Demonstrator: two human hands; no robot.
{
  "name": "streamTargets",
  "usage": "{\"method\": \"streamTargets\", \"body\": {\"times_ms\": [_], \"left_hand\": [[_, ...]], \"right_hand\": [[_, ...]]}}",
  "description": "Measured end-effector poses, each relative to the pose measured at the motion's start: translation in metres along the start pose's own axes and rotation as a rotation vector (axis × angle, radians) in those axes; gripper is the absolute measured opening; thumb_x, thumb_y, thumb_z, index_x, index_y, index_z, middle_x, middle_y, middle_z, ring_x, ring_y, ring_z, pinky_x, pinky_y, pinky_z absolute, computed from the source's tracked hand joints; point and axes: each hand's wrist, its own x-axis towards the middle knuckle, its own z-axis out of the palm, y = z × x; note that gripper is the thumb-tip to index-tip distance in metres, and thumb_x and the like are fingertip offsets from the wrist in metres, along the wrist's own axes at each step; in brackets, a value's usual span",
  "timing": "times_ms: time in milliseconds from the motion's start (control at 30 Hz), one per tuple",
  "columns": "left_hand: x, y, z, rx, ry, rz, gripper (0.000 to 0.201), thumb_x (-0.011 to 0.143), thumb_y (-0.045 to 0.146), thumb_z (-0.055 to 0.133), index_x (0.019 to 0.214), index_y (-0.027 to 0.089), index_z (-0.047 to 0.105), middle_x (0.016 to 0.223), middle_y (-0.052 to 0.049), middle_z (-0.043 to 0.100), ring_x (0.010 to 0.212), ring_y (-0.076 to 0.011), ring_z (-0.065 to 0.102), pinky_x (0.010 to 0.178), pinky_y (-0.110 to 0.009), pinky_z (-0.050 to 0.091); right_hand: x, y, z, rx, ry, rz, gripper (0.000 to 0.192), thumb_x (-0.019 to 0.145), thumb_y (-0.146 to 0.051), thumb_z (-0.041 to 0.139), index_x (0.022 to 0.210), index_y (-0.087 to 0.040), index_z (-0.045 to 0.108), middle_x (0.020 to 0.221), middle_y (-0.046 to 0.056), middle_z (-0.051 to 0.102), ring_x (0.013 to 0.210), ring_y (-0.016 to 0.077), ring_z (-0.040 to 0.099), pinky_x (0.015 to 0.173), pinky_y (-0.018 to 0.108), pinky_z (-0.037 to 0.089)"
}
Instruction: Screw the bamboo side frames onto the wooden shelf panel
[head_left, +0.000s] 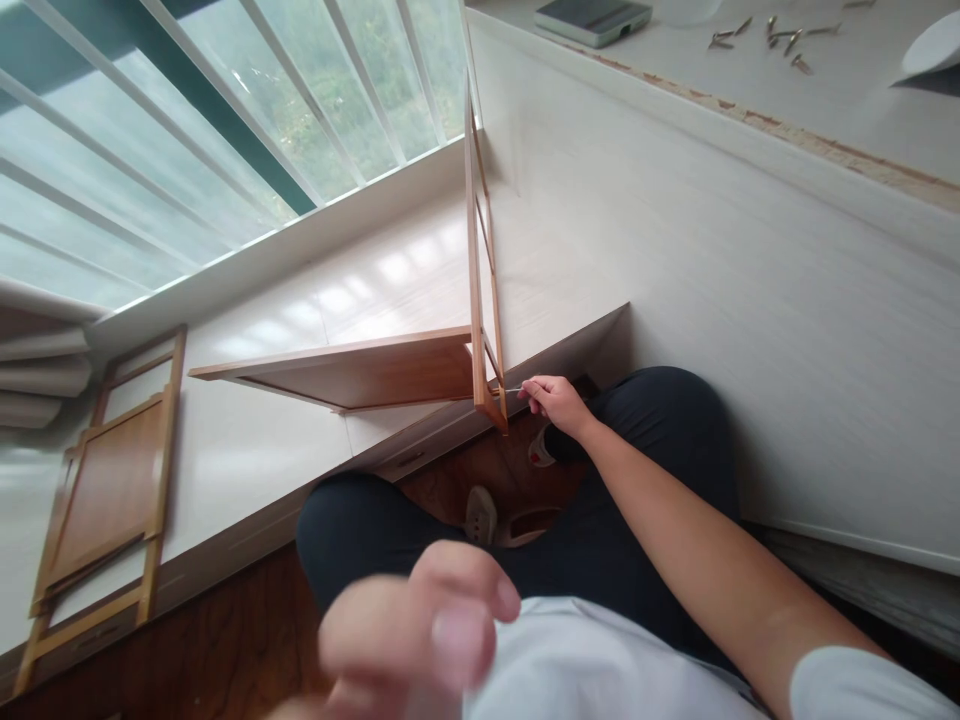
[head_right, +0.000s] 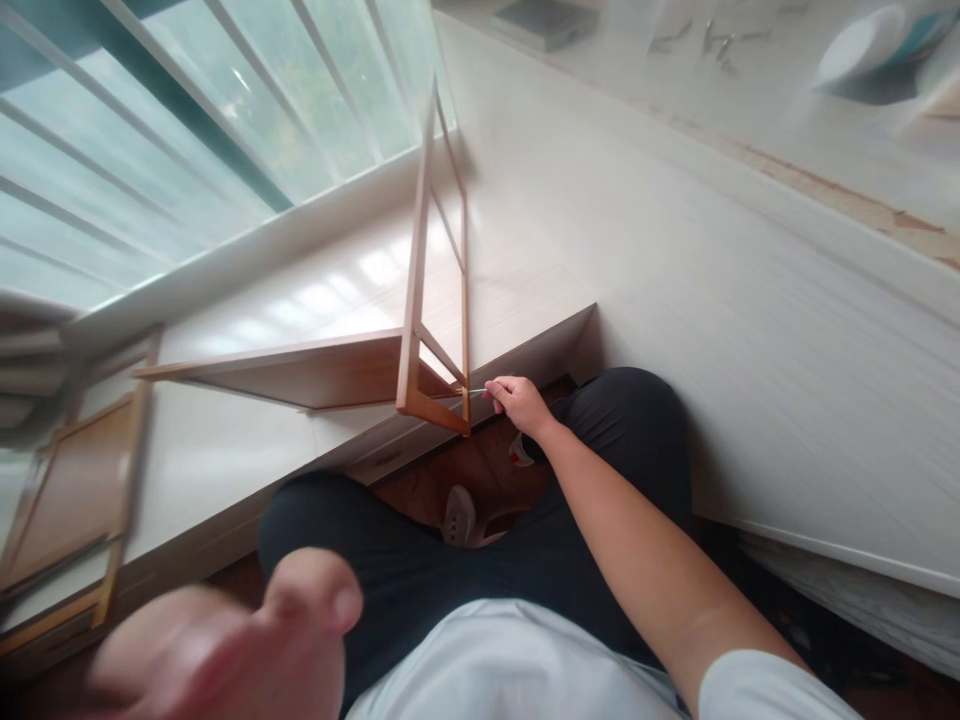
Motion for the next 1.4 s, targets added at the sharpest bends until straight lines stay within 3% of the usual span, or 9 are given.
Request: {"method": "streamTargets", "body": {"times_ms": [100,200,267,400,600,767,1033,1233,1400], "left_hand": [[0.009,0.008,0.012,0.106,-0.076,-0.001,0.028,0.089,0.054,0.062,0.114,0.048,0.073,0.099,-0.003,0.079,0.091,-0.0294,0.07,0.08,-0.047,0.053],[0.024,-0.015,0.032,0.389,-0.383,-0.174,0.027,0.093,0.043,0.059,0.092,0.025,0.079,0.076,-0.013,0.075,0.07,-0.0292,0.07,0.069,-0.044,0.051],[0.034,-0.039,0.042,0.532,-0.532,-0.309,0.032,0.094,0.042,0.056,0.093,0.019,0.078,0.085,-0.018,0.076,0.077,-0.0336,0.072,0.071,-0.046,0.051],[0.044,-0.097,0.045,0.56,-0.406,-0.445,0.038,0.097,0.043,0.049,0.109,0.019,0.075,0.109,-0.018,0.075,0.107,-0.0385,0.069,0.087,-0.048,0.053],[0.021,-0.188,0.031,0.488,-0.495,-0.811,0.042,0.097,0.044,0.042,0.112,0.021,0.075,0.123,-0.015,0.074,0.115,-0.0353,0.069,0.091,-0.043,0.053],[-0.001,-0.235,0.029,0.402,-0.472,-0.934,0.043,0.098,0.04,0.041,0.115,0.018,0.074,0.124,-0.017,0.074,0.117,-0.033,0.069,0.093,-0.039,0.052],[0.009,-0.254,0.042,0.287,-0.433,-0.901,0.042,0.099,0.042,0.042,0.117,0.021,0.073,0.124,-0.012,0.075,0.113,-0.0273,0.07,0.092,-0.033,0.05],[0.008,-0.257,0.05,0.256,-0.474,-0.9,0.042,0.097,0.042,0.044,0.114,0.019,0.075,0.121,-0.014,0.075,0.112,-0.0294,0.07,0.092,-0.035,0.051],[0.009,-0.258,0.053,0.251,-0.488,-0.898,0.041,0.097,0.042,0.044,0.114,0.019,0.075,0.12,-0.013,0.076,0.11,-0.0285,0.071,0.091,-0.035,0.051]], "right_hand": [[-0.001,-0.001,0.001,0.027,-0.003,0.019,0.05,0.093,-0.065,0.057,0.076,-0.019,0.071,0.055,-0.001,0.059,0.046,0.0125,0.045,0.05,0.027,0.037],[-0.003,-0.002,0.002,0.042,-0.007,0.026,0.051,0.092,-0.065,0.058,0.076,-0.019,0.071,0.054,-0.001,0.058,0.046,0.0123,0.045,0.049,0.027,0.036],[-0.004,-0.003,0.002,0.049,-0.003,0.031,0.051,0.092,-0.065,0.058,0.076,-0.019,0.071,0.055,-0.001,0.058,0.046,0.0122,0.045,0.049,0.027,0.036],[-0.003,-0.002,0.003,0.068,0.0,0.05,0.052,0.09,-0.067,0.059,0.076,-0.018,0.071,0.054,-0.001,0.058,0.046,0.0115,0.044,0.047,0.026,0.034],[0.0,-0.004,0.006,0.117,-0.002,0.103,0.054,0.088,-0.069,0.06,0.073,-0.017,0.069,0.052,-0.001,0.057,0.044,0.0102,0.042,0.045,0.025,0.031],[0.0,-0.008,0.009,0.181,-0.015,0.189,0.056,0.085,-0.07,0.061,0.066,-0.017,0.066,0.047,-0.001,0.053,0.039,0.0091,0.04,0.041,0.024,0.028],[0.0,-0.009,0.01,0.222,-0.04,0.248,0.061,0.084,-0.076,0.056,0.063,-0.019,0.057,0.05,0.001,0.054,0.039,0.009,0.04,0.038,0.023,0.028],[0.001,-0.008,0.006,0.156,0.008,0.177,0.056,0.091,-0.071,0.051,0.065,-0.021,0.053,0.052,-0.001,0.052,0.042,0.0102,0.042,0.041,0.024,0.03],[-0.002,-0.004,0.002,0.046,0.002,0.076,0.044,0.094,-0.057,0.058,0.07,-0.02,0.061,0.057,-0.001,0.056,0.048,0.0112,0.045,0.048,0.025,0.034]]}}
